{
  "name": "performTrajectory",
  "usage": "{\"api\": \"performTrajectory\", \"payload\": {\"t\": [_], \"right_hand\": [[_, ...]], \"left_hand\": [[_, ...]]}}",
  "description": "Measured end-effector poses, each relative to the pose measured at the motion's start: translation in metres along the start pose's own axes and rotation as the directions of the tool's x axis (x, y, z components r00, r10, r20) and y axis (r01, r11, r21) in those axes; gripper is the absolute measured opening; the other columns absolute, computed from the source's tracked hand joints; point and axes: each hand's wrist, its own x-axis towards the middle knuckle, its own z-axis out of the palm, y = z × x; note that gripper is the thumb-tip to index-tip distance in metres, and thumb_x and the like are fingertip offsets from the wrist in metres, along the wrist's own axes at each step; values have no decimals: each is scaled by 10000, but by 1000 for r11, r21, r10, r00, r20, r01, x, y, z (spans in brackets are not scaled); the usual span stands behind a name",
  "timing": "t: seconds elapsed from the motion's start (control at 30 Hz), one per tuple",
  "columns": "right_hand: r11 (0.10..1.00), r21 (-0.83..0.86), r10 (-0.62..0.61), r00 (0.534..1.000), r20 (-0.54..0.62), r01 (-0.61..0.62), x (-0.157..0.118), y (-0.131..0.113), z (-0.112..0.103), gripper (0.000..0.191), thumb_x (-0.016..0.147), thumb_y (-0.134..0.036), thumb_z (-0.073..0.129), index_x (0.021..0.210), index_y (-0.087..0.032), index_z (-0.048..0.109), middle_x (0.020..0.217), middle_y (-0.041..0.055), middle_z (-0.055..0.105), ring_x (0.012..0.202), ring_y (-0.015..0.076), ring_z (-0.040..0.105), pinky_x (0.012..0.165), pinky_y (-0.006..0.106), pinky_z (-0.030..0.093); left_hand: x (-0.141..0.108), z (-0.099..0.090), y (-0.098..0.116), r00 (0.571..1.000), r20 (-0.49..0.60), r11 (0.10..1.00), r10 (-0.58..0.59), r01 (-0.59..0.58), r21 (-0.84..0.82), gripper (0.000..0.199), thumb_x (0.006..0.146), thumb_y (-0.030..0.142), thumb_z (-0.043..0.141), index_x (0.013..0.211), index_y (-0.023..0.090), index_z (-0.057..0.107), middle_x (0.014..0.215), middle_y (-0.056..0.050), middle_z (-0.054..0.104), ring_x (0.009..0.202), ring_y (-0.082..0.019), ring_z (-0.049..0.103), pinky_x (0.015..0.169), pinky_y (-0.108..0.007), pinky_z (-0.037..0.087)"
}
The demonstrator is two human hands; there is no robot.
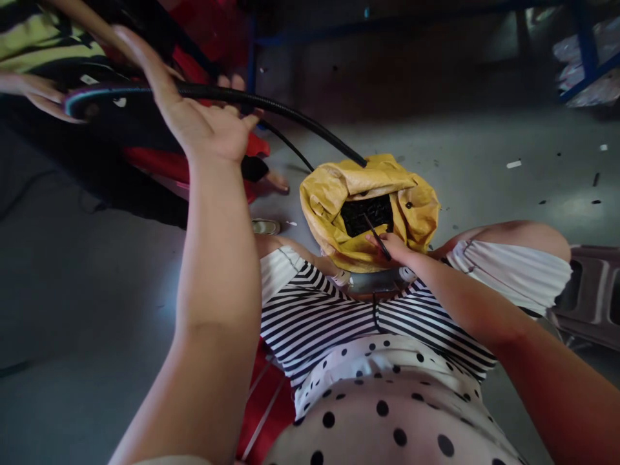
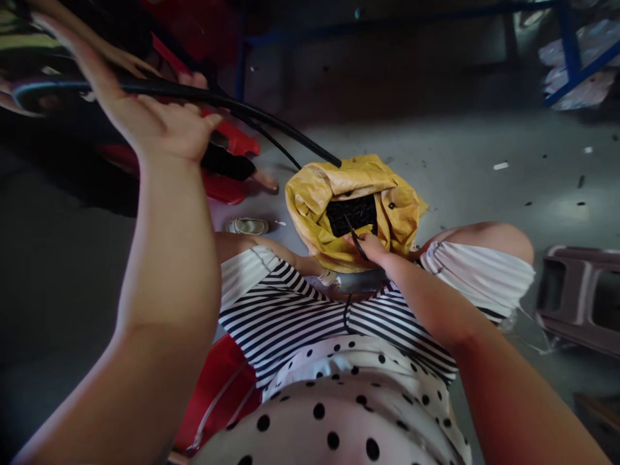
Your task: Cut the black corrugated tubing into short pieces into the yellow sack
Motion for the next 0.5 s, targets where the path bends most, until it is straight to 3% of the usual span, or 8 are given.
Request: {"api": "performTrajectory", "payload": {"t": [0.1, 0.17, 0.23, 0.3, 0.4, 0.5], "right_hand": [[995, 96, -3, 1000, 17, 2, 2, 1, -1, 631, 863, -794, 652, 696, -188, 604, 574, 23, 620, 523, 151, 564, 545, 268, 423], [973, 230, 20, 1000, 4, -20, 4, -3, -4, 627, 852, -804, 663, 705, -200, 581, 554, 31, 615, 496, 156, 560, 512, 272, 411], [926, 376, 47, 998, -45, -27, 7, -11, -10, 618, 866, -804, 651, 723, -208, 568, 551, 36, 611, 477, 156, 550, 487, 277, 411], [858, 514, 59, 991, -119, 11, 9, -21, -19, 625, 898, -816, 593, 744, -211, 573, 569, 42, 620, 472, 154, 548, 488, 281, 435], [742, 659, 5, 982, -190, 124, 9, -36, -35, 710, 921, -882, 435, 799, -205, 606, 668, 76, 684, 534, 166, 617, 558, 293, 520], [773, 599, -67, 966, -250, 209, 11, -46, -45, 773, 894, -928, 394, 881, -199, 650, 727, 104, 721, 654, 211, 701, 631, 319, 579]], "left_hand": [[-21, 21, -3, 977, 187, 953, -100, 148, -265, 587, 1146, 497, 91, 1410, 101, 436, 1448, -32, 598, 1464, -143, 487, 1199, -368, 368], [-47, 32, -17, 930, 321, 905, -181, 285, -316, 473, 1152, 482, 228, 1301, 137, 515, 1371, -42, 640, 1419, -184, 545, 1177, -412, 437], [-78, 39, -37, 880, 377, 866, -289, 408, -289, 391, 1142, 467, 310, 1169, 187, 582, 1212, -30, 683, 1344, -204, 615, 1149, -438, 496], [-106, 41, -63, 859, 365, 840, -358, 467, -275, 341, 1119, 465, 399, 1047, 217, 621, 1084, -29, 699, 1236, -192, 675, 1103, -379, 547], [-131, 31, -102, 884, 267, 855, -384, 450, -258, 255, 1005, 503, 647, 1025, 249, 654, 1020, -39, 715, 1134, -203, 711, 1025, -353, 602], [-135, 18, -133, 894, 149, 864, -423, 447, -232, 301, 917, 522, 765, 1009, 259, 650, 974, -38, 714, 1065, -207, 727, 967, -357, 634]]}}
